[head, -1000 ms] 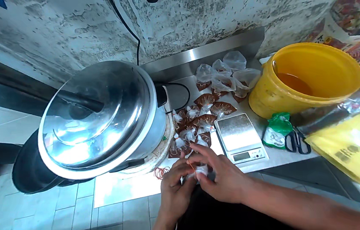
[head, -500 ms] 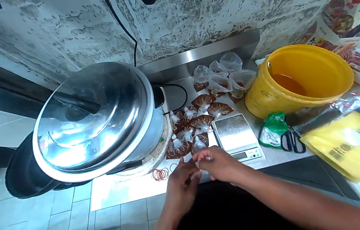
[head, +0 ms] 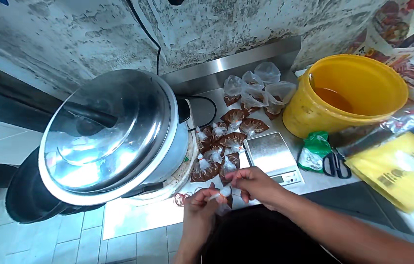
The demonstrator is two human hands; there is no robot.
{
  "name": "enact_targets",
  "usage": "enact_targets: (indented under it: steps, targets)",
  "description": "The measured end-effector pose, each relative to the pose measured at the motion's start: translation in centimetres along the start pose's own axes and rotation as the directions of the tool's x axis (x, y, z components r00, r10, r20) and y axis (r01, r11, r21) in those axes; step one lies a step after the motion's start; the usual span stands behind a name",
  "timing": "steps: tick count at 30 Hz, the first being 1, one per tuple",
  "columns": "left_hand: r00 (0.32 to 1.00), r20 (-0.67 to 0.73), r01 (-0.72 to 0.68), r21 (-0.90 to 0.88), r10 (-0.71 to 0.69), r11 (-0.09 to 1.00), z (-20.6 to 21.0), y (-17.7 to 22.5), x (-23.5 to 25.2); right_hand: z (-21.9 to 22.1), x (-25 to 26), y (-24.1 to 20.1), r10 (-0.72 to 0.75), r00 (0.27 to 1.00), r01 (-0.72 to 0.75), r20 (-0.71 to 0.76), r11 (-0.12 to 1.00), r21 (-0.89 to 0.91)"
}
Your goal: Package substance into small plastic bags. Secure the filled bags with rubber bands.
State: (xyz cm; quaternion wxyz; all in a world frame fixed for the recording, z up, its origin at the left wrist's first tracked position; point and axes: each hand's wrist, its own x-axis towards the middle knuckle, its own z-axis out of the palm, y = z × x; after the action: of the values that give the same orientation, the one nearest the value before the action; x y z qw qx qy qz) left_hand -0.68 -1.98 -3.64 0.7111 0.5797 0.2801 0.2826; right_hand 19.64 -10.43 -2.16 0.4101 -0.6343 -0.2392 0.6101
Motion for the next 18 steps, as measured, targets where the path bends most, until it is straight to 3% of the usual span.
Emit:
enact_targets:
  steps: [1, 3, 5, 6, 9, 11, 13, 14, 16, 18]
  targets:
    - [0.994, 0.066, -0.101, 0.186, 0.09, 0.977, 0.1, -0.3, 0.0, 0.3, -0.1, -0.7, 0.057, 0.998, -0.057, 0.005, 0.998, 0.035]
    - [0.955, 0.155, -0.297, 0.532, 0.254, 0.793, 0.1, -1.4, 0.2, 1.1, -0.6, -1.9, 0.092, 0.996, -0.092, 0.01, 0.996, -0.003]
    - [0.915, 0.145, -0.367, 0.69, 0.377, 0.624, 0.1, -2.2, 0.6, 1.9, -1.4, -2.1, 0.016, 1.0, -0.012, 0.024, 0.992, -0.125]
    - [0.911, 0.114, -0.355, 0.708, 0.397, 0.611, 0.1, -2.1, 0.7, 2.2, -1.7, -2.0, -0.043, 0.999, 0.048, 0.033, 0.978, -0.203]
    - [0.965, -0.092, -0.151, 0.57, 0.246, 0.807, 0.6, -0.9, 0.5, 2.5, -2.4, -1.2, -0.163, 0.983, 0.183, 0.085, 0.924, -0.335]
    - [0.968, -0.248, 0.034, 0.267, 0.034, 0.963, 0.6, -0.2, 0.6, 2.1, -2.0, 0.1, -0.171, 0.98, 0.196, 0.105, 0.926, -0.323]
    - [0.964, -0.244, 0.098, -0.048, -0.107, 0.994, 0.2, 0.1, 0.6, 0.9, -1.2, 1.2, -0.144, 0.984, 0.169, 0.107, 0.941, -0.292]
    - [0.973, -0.199, 0.098, -0.117, -0.12, 0.988, 0.0, 0.0, 0.4, 0.3, -0.7, 1.5, -0.126, 0.987, 0.147, 0.094, 0.956, -0.254]
    - [0.996, -0.085, 0.034, -0.081, -0.041, 0.996, -0.3, -0.5, 0.0, -0.4, 0.1, 1.3, -0.052, 0.997, 0.058, 0.054, 0.992, -0.116]
    - [0.992, 0.059, -0.125, 0.226, 0.115, 0.966, -0.6, -1.1, -0.1, 0.0, 0.3, 0.0, 0.062, 0.997, -0.063, 0.042, 0.998, 0.024]
